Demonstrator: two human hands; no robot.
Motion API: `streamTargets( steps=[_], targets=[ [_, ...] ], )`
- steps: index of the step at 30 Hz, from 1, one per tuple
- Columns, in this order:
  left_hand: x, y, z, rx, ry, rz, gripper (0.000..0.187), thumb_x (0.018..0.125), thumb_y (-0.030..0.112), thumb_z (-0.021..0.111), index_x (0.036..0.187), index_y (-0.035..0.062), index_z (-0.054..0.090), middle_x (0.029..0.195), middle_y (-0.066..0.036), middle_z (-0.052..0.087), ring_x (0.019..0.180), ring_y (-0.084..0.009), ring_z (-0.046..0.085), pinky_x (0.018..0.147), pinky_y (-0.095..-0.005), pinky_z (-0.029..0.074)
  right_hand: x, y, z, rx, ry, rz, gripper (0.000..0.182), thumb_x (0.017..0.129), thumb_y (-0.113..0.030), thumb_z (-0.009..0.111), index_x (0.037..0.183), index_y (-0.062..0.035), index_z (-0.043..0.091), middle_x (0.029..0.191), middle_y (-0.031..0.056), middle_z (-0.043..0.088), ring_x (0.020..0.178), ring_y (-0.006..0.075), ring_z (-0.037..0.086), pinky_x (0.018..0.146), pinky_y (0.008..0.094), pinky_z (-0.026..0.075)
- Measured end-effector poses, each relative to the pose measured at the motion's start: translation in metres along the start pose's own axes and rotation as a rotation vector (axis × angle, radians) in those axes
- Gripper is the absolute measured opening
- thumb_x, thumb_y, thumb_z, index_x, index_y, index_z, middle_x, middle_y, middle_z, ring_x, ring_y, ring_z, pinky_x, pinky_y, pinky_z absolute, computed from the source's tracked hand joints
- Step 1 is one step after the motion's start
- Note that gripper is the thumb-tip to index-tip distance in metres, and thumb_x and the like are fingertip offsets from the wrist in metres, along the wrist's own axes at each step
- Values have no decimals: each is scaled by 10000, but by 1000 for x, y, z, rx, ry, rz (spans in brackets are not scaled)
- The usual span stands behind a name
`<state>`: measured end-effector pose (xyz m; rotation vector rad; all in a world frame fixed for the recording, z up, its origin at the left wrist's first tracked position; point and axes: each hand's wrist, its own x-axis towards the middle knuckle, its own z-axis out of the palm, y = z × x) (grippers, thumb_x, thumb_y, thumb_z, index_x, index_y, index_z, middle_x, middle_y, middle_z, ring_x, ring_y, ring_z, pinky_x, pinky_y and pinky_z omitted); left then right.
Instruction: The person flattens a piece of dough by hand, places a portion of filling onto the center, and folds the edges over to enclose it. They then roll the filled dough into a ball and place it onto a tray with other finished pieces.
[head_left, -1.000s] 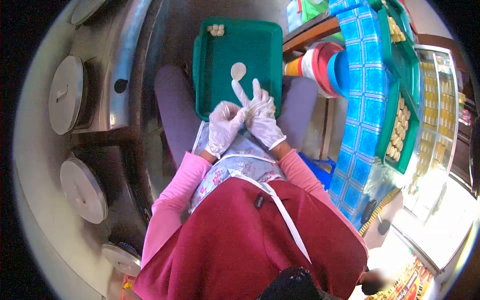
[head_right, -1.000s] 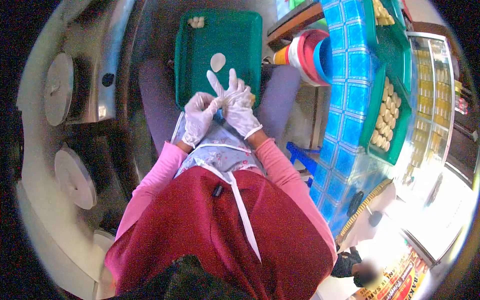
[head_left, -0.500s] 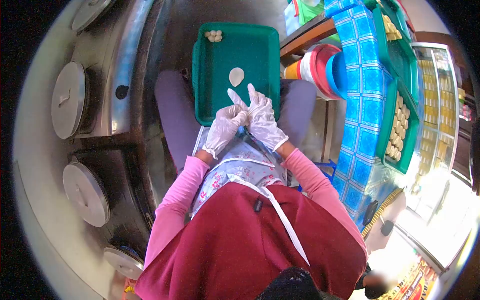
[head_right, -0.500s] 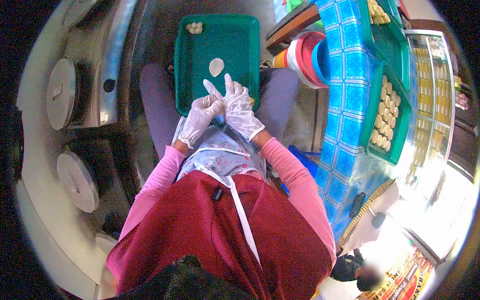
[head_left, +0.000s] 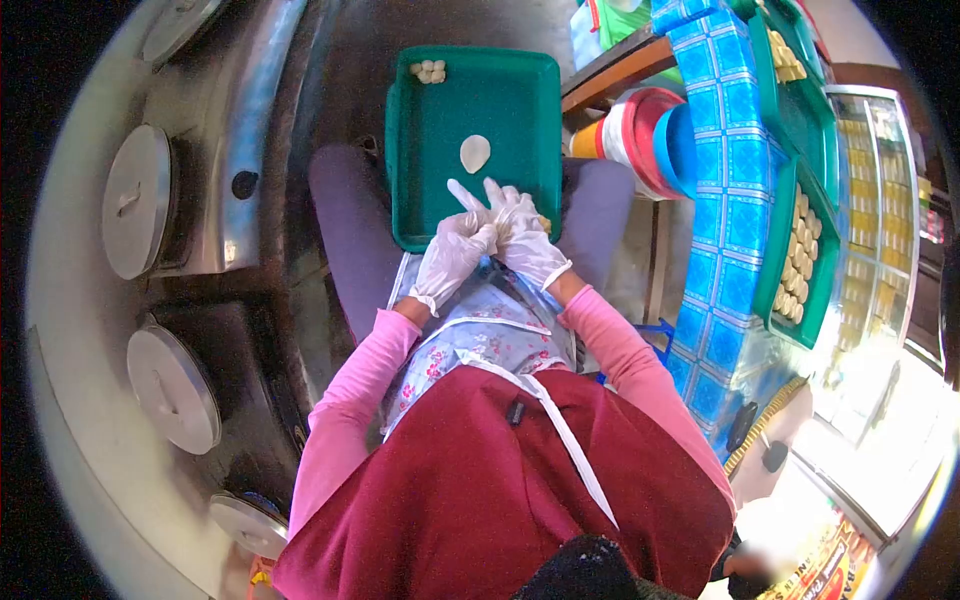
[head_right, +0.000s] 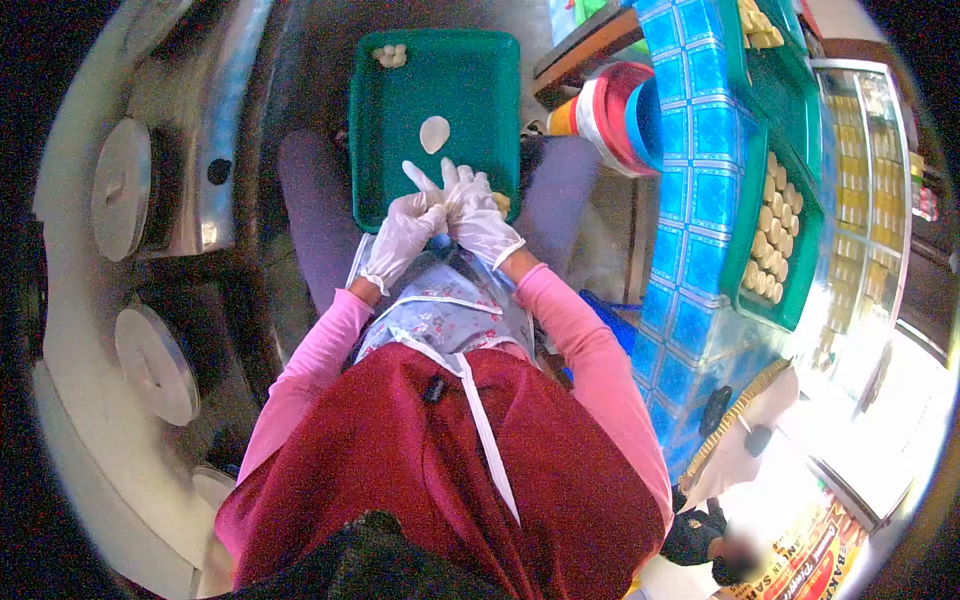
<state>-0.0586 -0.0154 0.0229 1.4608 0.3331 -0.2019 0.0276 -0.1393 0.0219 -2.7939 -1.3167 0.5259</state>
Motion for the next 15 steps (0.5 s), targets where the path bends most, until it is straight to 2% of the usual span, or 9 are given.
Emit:
streamTargets(
  steps=[3,4,6,7,8,9,10,12,15],
  targets=[
    [-1,2,3,-77,56,-96,316,1002,281,622,848,12,681,755,-40,685,667,-120,587,656,-286,461,-7,5,10,-19,436,-22,721,959,-323,548,1613,-352,245,1513,269,399,1230,401,506,935,500,441],
    [0,0,3,-169,177,-66,331,1011,315,612,885,17,682,775,-34,684,680,-118,586,660,-283,460,-10,6,17,-19,574,-15,718,957,-313,564,1610,-340,267,1514,271,394,1257,408,493,969,508,435],
    [10,6,1,-351,409,-2,373,1029,381,592,958,27,683,815,-21,682,705,-116,584,669,-277,456,-4,-1,30,188,654,154,797,901,-343,683,1591,-175,320,1536,264,359,1332,402,440,1027,544,391],
    [20,14,11,-594,529,-4,369,1046,384,552,1046,33,668,843,-17,655,725,-118,571,683,-279,461,-2,-5,37,252,676,209,838,885,-360,708,1587,-130,311,1544,257,353,1335,396,439,1026,543,389],
    [25,14,14,-622,451,-1,372,1054,384,534,1018,38,668,825,-12,638,721,-113,559,686,-272,456,-1,-8,38,317,697,259,884,868,-376,733,1583,-85,302,1552,250,347,1339,390,437,1024,542,388],
    [29,12,15,-650,375,4,379,1062,383,515,991,44,668,808,-6,622,717,-109,547,688,-265,451,-4,-11,35,217,718,183,923,869,-400,737,1562,-1,276,1548,220,373,1345,363,434,1023,523,389],
    [31,11,17,-676,301,11,391,1069,383,496,963,49,668,790,-1,605,713,-105,536,690,-258,446,1,-13,40,311,778,173,908,874,-402,729,1560,-17,278,1572,193,360,1358,340,423,1013,500,397],
    [35,5,32,-730,415,163,349,1063,327,526,939,25,650,786,-7,594,727,-108,539,725,-276,458,9,-9,46,-22,750,201,758,903,-400,689,1506,-71,369,1605,194,306,1379,347,397,1012,508,393],
    [33,1,40,-764,409,124,280,1059,297,537,941,63,635,784,1,587,723,-102,524,721,-271,452,5,-14,44,-82,747,261,570,942,-378,633,1425,-136,454,1620,200,267,1380,382,385,1002,533,393]
  ],
)
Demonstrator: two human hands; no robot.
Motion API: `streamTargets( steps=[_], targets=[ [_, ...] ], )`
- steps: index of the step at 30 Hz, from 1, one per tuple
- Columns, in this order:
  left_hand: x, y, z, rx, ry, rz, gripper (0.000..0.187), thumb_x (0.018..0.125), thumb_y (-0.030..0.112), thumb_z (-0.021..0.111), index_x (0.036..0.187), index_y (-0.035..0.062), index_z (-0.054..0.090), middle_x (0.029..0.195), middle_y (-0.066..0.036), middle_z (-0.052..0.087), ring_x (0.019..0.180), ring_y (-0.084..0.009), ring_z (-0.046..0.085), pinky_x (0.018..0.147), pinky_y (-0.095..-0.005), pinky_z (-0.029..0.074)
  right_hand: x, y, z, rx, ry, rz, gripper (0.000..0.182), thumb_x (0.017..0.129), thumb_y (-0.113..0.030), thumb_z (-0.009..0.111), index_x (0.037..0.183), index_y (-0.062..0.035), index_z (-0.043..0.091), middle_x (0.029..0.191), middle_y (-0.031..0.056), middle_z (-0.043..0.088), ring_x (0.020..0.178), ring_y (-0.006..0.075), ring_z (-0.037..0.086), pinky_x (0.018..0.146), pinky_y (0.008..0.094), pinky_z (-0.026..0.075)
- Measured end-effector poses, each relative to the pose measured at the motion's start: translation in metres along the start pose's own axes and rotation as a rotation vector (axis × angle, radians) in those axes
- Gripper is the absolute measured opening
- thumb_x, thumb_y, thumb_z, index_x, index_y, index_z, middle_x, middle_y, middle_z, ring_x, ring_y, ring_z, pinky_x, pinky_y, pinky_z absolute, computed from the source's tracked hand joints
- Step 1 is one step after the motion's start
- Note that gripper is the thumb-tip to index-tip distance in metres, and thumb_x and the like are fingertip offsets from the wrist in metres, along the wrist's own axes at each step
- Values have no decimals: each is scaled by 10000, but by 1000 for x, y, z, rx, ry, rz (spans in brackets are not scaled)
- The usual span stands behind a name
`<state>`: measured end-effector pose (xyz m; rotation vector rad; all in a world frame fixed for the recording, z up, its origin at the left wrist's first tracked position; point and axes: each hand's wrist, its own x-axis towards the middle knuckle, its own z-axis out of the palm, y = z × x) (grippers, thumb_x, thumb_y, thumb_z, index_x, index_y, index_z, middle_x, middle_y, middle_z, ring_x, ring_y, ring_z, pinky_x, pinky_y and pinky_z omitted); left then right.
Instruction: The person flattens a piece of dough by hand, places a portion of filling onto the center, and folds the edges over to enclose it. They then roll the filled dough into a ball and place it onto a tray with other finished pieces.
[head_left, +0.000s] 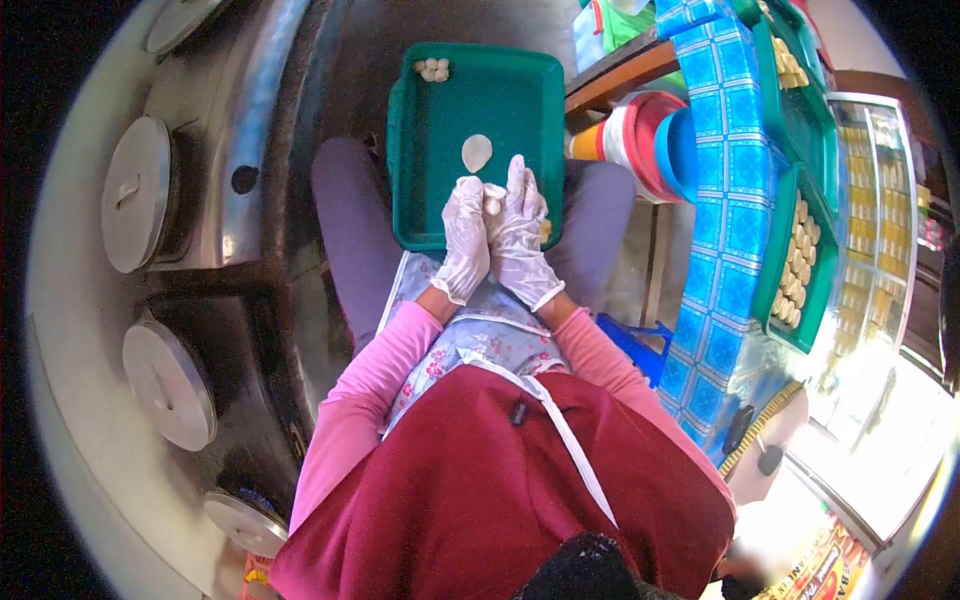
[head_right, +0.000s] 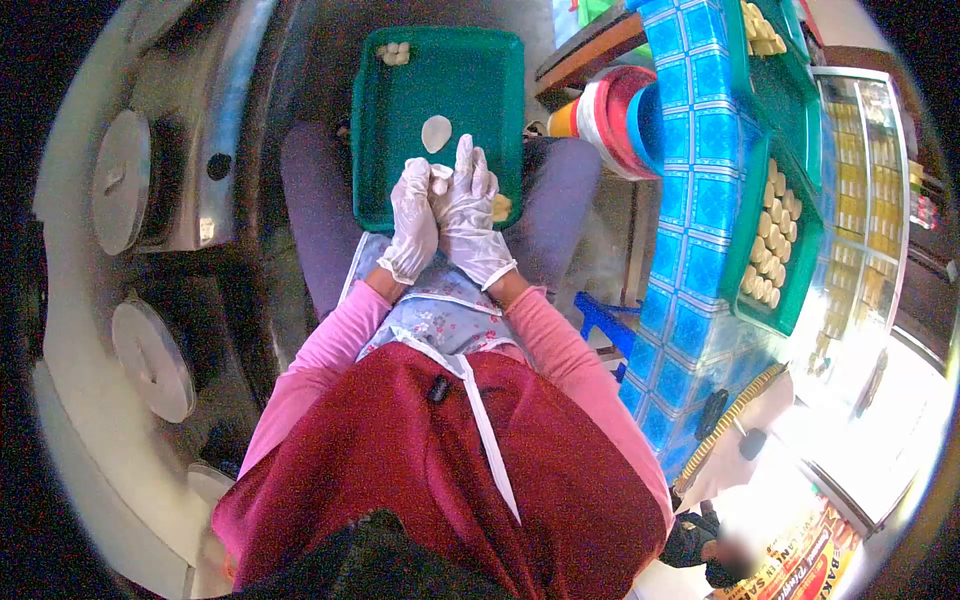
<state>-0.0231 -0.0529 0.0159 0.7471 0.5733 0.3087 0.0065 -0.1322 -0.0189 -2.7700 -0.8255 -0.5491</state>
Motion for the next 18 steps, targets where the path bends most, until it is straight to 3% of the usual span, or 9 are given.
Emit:
streamTargets(
  steps=[4,8,11,13,14,15,18],
  targets=[
    [-6,-11,-5,-11,-46,-50,216,1054,272,555,971,86,627,840,13,591,764,-82,517,735,-261,447,-6,1,4,152,-28,56,444,974,-351,573,1378,-182,497,1625,213,244,1386,409,367,995,563,392],
    [-20,1,9,21,21,-112,178,1044,250,581,1028,76,616,926,19,593,808,-67,507,770,-239,437,-5,4,-2,216,-173,70,501,979,-361,558,1448,-214,457,1622,225,239,1393,400,361,1011,558,396],
    [-23,1,1,149,-46,-136,200,1035,242,597,1111,58,614,961,15,600,831,-67,518,786,-239,445,-2,-1,-8,337,-204,243,688,943,-403,628,1527,-157,359,1531,244,358,1339,412,427,1036,522,401],
    [-15,7,1,160,45,-86,218,1028,236,606,1141,50,618,940,10,608,820,-74,530,774,-249,456,1,-3,-13,405,-164,398,868,906,-441,700,1578,-87,280,1443,262,475,1283,426,494,1055,488,408],
    [-8,10,2,166,83,-64,229,1025,234,610,1156,47,621,930,7,611,814,-77,537,768,-254,462,-2,1,-4,422,-140,387,998,812,-481,780,1585,-106,272,1440,305,459,1266,463,493,1046,527,400],
    [5,10,0,10,91,-19,260,1025,250,606,1158,27,623,869,-6,613,758,-97,547,729,-276,472,-2,1,-6,337,-188,360,1024,807,-504,780,1593,-109,256,1459,302,434,1276,458,482,1027,531,408],
    [9,12,0,-97,19,-32,240,1051,261,552,1039,29,612,778,-7,572,704,-136,568,693,-301,474,-8,-3,12,251,-16,161,1035,812,-552,740,1586,-65,255,1544,202,379,1328,398,448,1007,533,411]
  ],
)
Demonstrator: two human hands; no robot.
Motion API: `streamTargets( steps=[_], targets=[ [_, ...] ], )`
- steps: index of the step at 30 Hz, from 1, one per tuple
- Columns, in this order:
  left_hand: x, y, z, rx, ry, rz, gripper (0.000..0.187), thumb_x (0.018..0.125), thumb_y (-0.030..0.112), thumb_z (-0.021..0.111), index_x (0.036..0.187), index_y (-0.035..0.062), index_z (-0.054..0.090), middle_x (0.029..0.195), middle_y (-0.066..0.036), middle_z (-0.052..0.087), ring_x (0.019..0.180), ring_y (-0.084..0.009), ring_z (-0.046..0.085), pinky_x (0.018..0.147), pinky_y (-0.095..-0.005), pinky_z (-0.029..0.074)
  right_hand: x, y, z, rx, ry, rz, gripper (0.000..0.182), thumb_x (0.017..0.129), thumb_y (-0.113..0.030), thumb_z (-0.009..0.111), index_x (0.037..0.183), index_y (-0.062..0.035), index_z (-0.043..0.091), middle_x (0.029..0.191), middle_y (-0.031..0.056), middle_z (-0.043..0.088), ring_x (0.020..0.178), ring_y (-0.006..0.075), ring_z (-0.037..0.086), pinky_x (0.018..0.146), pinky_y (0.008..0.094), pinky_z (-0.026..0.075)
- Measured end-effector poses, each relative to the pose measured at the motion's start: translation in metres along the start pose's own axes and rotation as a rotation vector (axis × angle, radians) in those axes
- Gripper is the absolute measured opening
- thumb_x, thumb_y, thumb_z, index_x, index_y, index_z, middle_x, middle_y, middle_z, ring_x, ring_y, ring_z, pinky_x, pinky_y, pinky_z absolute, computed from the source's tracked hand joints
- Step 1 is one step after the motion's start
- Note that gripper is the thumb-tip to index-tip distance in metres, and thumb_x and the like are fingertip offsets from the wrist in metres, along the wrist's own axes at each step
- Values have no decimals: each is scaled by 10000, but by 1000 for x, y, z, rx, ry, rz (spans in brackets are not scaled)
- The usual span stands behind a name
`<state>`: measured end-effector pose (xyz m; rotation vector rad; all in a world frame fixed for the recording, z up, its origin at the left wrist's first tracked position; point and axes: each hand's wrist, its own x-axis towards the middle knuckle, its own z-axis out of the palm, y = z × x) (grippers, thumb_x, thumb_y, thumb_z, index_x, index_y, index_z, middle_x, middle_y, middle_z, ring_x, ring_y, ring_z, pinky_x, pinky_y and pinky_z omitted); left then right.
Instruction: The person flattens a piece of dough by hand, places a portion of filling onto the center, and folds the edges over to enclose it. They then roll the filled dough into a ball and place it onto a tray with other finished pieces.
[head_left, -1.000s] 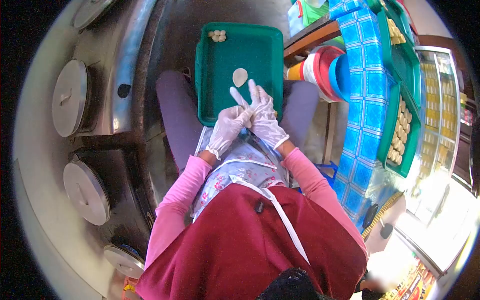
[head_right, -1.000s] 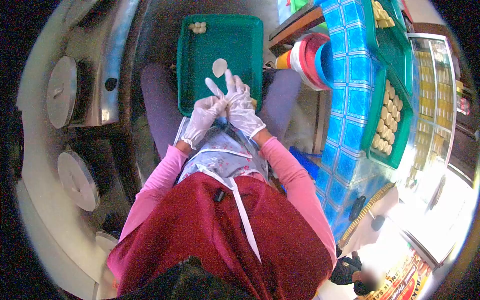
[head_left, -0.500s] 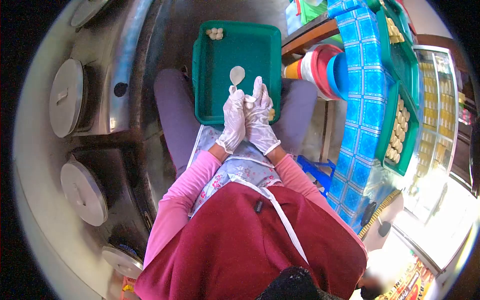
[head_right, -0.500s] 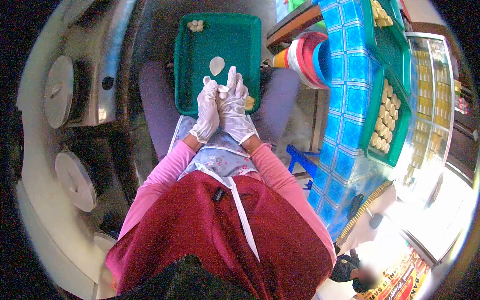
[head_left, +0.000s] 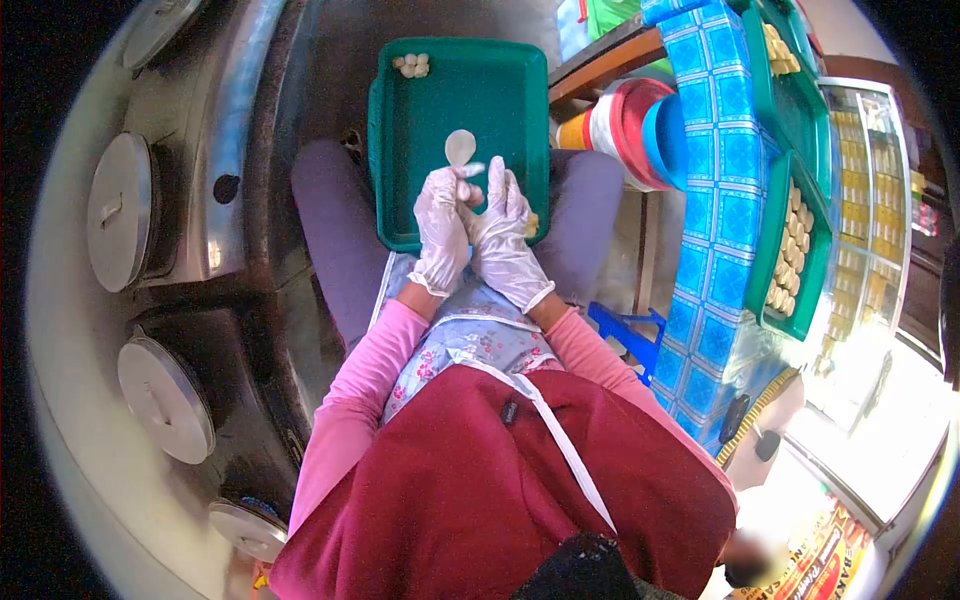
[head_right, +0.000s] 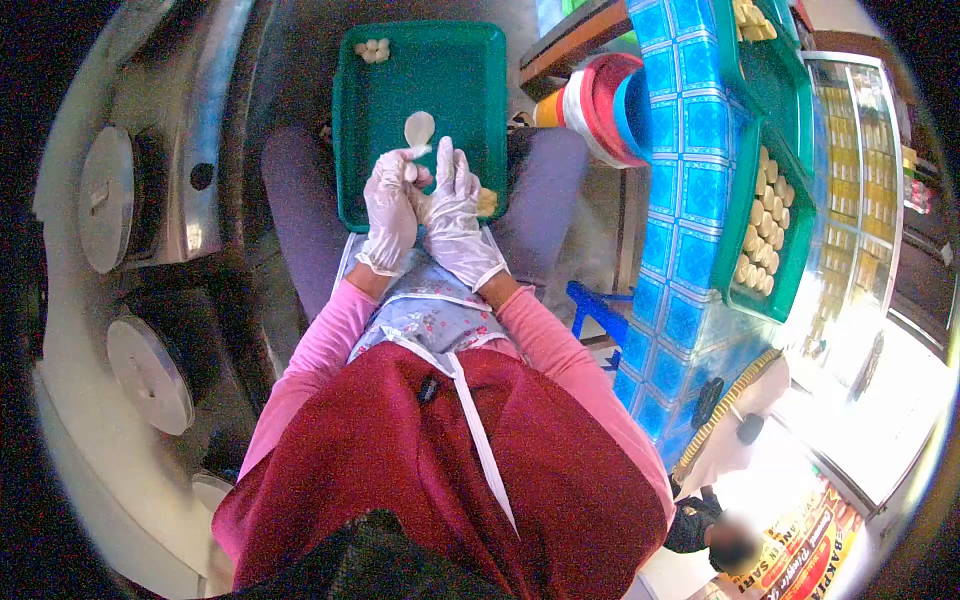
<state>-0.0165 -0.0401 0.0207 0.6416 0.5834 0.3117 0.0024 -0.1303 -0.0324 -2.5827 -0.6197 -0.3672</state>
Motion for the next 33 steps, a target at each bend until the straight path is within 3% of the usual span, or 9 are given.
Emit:
streamTargets(
  steps=[6,11,15,16,23,24,27,30,33],
  targets=[
    [-7,-22,2,-27,66,-29,253,1068,272,531,886,101,567,752,5,543,742,-120,536,732,-289,462,4,4,-11,-170,-27,-93,604,920,-430,635,1428,-159,454,1624,134,306,1390,371,387,1014,550,389],
    [-19,-22,-2,28,-16,-80,163,1030,230,608,954,86,619,845,-1,599,798,-114,548,776,-278,467,6,7,-24,-409,-157,-260,670,950,-377,606,1529,-132,376,1620,126,314,1396,367,378,1037,532,392],
    [21,4,-22,-171,-134,-316,276,1000,281,642,1157,54,649,1119,-95,709,1001,-193,673,880,-341,537,12,-2,-40,-20,-338,10,690,883,-349,710,1501,-189,448,1572,145,335,1382,400,361,1036,551,379],
    [27,7,-23,-155,-146,-266,332,1007,311,626,1193,36,635,1107,-110,712,1004,-208,680,875,-355,543,0,9,-24,-26,-185,-93,900,741,-464,829,1524,-248,442,1546,181,323,1401,409,336,1074,585,348],
    [15,34,-22,296,-301,-327,309,1030,287,589,1011,-7,681,968,-104,713,829,-175,671,807,-325,544,-4,14,-35,-239,-248,-279,815,803,-609,721,1495,-245,491,1548,222,313,1463,371,235,1142,571,261],
    [15,30,-28,361,-313,-304,320,1035,288,577,1011,-14,679,979,-113,711,825,-178,664,800,-326,539,-7,9,-43,-104,-535,-50,807,813,-537,740,1518,-263,458,1559,224,302,1480,361,212,1154,575,244],
    [3,17,-17,210,-247,-237,283,1039,264,560,934,13,640,927,-96,706,805,-186,654,786,-320,530,-11,13,-42,-234,-335,-290,741,769,-448,826,1440,-296,549,1502,169,360,1346,386,358,1137,556,290],
    [-1,-12,-5,13,-83,-92,208,1044,239,558,932,66,581,817,-31,626,723,-148,587,717,-291,496,-14,17,-14,-199,-168,-368,844,813,-278,780,1537,-169,362,1443,98,456,1347,345,408,1159,549,234],
    [-9,-3,10,39,-140,-55,186,1049,227,556,922,90,550,768,1,567,686,-115,537,673,-273,464,-14,22,-9,-319,-207,-392,627,943,-297,536,1515,-116,356,1547,173,311,1513,428,150,1139,659,192]
  ],
)
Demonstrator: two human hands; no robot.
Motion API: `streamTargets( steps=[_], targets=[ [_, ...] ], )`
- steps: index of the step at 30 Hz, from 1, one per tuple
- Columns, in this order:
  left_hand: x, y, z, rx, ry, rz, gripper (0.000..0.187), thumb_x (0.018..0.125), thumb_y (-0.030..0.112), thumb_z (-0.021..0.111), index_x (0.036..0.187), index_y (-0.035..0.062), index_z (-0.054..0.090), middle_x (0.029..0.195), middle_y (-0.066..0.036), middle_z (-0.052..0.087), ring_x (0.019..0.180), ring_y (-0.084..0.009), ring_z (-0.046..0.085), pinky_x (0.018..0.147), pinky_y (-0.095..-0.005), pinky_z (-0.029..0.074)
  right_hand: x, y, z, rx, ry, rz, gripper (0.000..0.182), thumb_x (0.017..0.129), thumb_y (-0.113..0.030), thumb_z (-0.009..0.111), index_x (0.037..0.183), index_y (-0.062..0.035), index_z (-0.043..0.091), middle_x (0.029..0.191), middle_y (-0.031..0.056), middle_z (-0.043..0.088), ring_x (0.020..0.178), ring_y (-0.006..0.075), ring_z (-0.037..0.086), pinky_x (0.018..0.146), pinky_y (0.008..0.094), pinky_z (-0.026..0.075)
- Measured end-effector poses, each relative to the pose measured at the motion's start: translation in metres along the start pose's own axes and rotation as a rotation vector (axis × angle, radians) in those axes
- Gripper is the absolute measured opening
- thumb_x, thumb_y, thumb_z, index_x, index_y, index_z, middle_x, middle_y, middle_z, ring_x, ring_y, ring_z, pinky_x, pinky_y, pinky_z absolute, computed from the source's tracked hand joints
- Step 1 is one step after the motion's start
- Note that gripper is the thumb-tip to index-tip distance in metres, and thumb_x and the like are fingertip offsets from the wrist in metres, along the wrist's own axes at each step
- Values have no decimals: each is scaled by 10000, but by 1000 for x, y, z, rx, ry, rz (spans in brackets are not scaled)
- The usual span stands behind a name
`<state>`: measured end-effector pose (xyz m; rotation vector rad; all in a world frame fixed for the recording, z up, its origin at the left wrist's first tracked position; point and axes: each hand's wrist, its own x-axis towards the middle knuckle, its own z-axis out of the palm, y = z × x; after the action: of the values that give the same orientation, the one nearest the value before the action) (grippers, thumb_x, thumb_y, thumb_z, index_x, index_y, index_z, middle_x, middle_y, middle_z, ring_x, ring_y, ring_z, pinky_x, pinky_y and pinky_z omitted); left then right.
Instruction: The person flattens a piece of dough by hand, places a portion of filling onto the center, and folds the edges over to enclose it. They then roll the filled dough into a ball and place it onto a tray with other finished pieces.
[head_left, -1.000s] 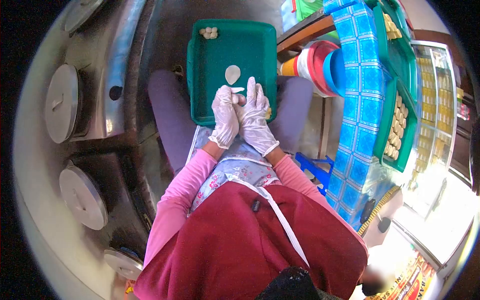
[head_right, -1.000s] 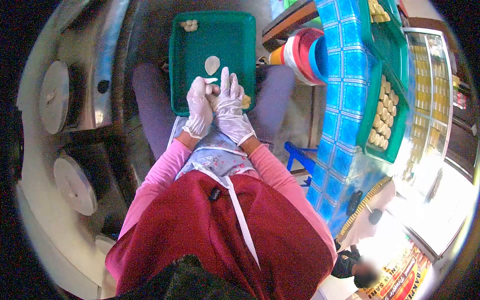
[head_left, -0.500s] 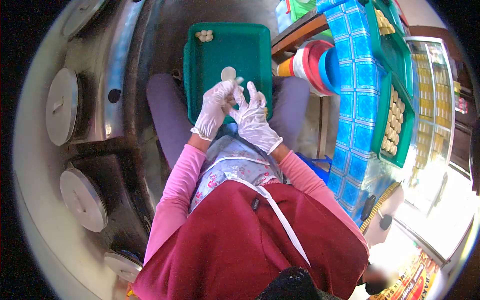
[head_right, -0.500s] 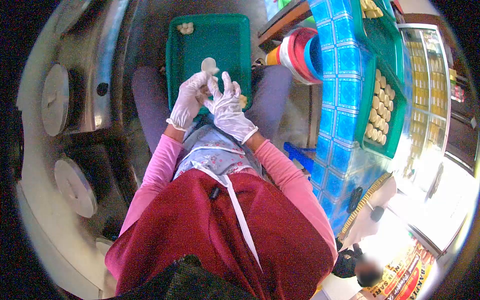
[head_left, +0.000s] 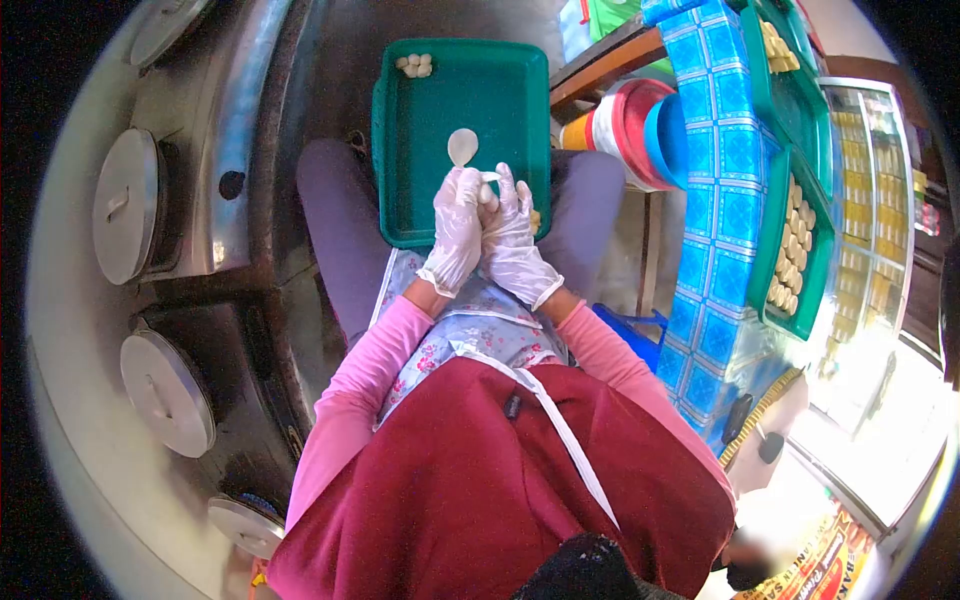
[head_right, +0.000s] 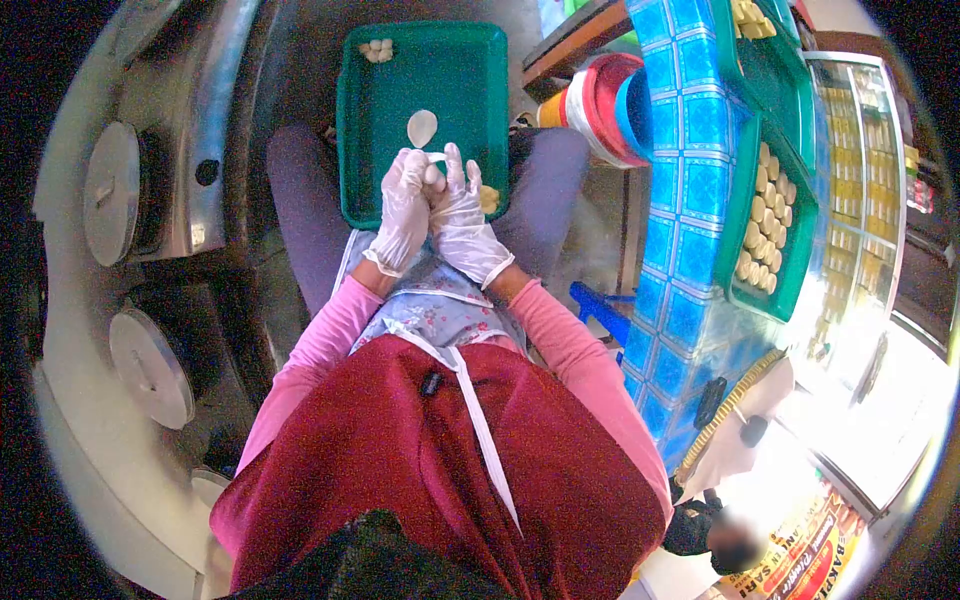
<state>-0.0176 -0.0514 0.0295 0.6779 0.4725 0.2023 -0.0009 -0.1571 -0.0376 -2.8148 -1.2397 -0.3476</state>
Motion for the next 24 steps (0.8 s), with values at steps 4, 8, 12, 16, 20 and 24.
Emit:
streamTargets(
  steps=[4,8,12,16,20,24],
  targets=[
    [-2,9,0,192,-50,-1,181,1048,223,564,942,76,577,782,4,577,712,-99,540,688,-256,454,5,-6,-11,-147,-135,18,664,982,-363,469,1578,-142,277,1620,124,233,1535,433,74,1167,652,119],
    [-9,18,-4,245,-29,-52,190,1040,220,577,975,47,626,816,-6,616,758,-110,568,743,-259,463,14,-15,-25,-195,-160,-13,671,997,-357,443,1618,-202,239,1671,36,211,1540,419,52,1189,618,49],
    [-4,26,-12,117,-53,-185,215,1041,232,573,1005,32,643,847,-12,635,779,-119,585,755,-268,473,22,-11,-43,-126,-88,-29,617,959,-324,488,1552,-187,388,1586,53,349,1526,326,179,1187,562,82],
    [11,28,-17,-223,-69,-262,596,1017,554,526,1372,75,512,1209,-152,612,1112,-249,590,991,-415,450,19,10,-48,174,-82,-52,474,843,-239,630,1317,-249,637,1549,69,439,1476,351,278,1153,581,168],
    [10,46,-23,-136,-134,-215,948,919,830,290,1591,161,306,1580,-175,388,1436,-327,358,1182,-535,205,22,25,-80,601,143,103,331,743,-67,689,1041,-179,780,1343,109,615,1246,322,535,1045,460,412],
    [6,42,-20,-114,-185,-258,1014,889,872,207,1541,127,425,1606,-115,367,1436,-293,360,1187,-506,233,35,9,-91,1341,112,726,258,840,-104,731,1095,-87,763,1112,122,705,1027,259,659,895,354,519]
  ],
)
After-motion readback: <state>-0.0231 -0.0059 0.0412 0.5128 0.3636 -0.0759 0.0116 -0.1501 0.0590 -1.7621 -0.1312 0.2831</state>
